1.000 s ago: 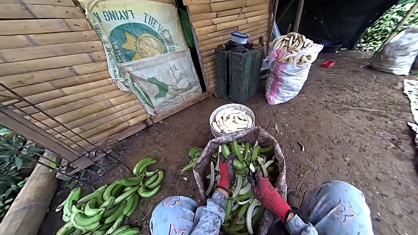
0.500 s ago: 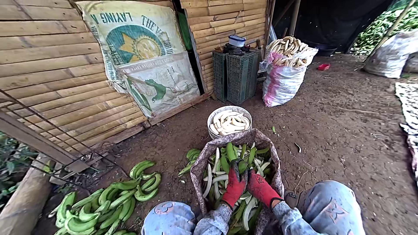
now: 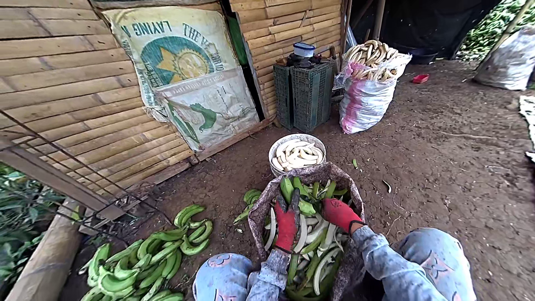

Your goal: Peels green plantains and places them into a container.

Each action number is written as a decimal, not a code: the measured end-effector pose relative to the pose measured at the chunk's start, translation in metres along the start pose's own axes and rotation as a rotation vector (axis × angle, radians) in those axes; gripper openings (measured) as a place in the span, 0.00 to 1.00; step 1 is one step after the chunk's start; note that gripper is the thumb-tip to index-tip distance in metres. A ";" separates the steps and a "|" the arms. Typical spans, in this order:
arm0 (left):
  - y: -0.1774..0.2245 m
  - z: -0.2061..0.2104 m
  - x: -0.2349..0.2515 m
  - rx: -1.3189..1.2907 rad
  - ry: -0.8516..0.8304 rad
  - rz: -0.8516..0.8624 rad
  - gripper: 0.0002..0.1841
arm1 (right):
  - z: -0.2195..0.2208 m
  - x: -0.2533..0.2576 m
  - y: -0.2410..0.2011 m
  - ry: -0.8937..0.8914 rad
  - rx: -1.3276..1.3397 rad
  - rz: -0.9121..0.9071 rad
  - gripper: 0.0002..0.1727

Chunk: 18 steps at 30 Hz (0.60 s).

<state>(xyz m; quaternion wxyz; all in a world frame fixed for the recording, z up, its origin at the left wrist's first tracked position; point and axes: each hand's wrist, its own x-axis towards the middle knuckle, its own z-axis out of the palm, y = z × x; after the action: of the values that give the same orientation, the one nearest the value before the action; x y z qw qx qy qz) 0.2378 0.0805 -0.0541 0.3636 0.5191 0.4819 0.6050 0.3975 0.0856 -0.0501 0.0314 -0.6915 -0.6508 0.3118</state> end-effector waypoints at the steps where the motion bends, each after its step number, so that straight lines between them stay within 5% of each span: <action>1: 0.001 -0.003 0.007 -0.099 0.051 -0.070 0.22 | -0.014 -0.005 0.001 0.013 0.009 -0.058 0.26; 4: 0.004 -0.013 0.015 -0.392 0.058 -0.323 0.26 | -0.037 -0.025 0.003 0.169 0.112 -0.331 0.19; 8: -0.001 -0.022 0.017 -0.652 -0.010 -0.406 0.22 | -0.009 -0.046 0.005 0.286 0.007 -0.686 0.21; 14: 0.004 -0.030 -0.002 -0.333 -0.168 -0.292 0.23 | 0.024 -0.022 0.000 0.363 -0.153 -0.630 0.28; 18: 0.002 -0.023 -0.021 -0.238 -0.201 -0.330 0.26 | -0.005 0.002 -0.002 0.419 0.071 -0.226 0.27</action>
<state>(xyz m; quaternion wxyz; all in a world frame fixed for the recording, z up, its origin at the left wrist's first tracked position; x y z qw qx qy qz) 0.2193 0.0553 -0.0576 0.5625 0.4445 0.4467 0.5352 0.3981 0.0898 -0.0464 0.2249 -0.6624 -0.6919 0.1788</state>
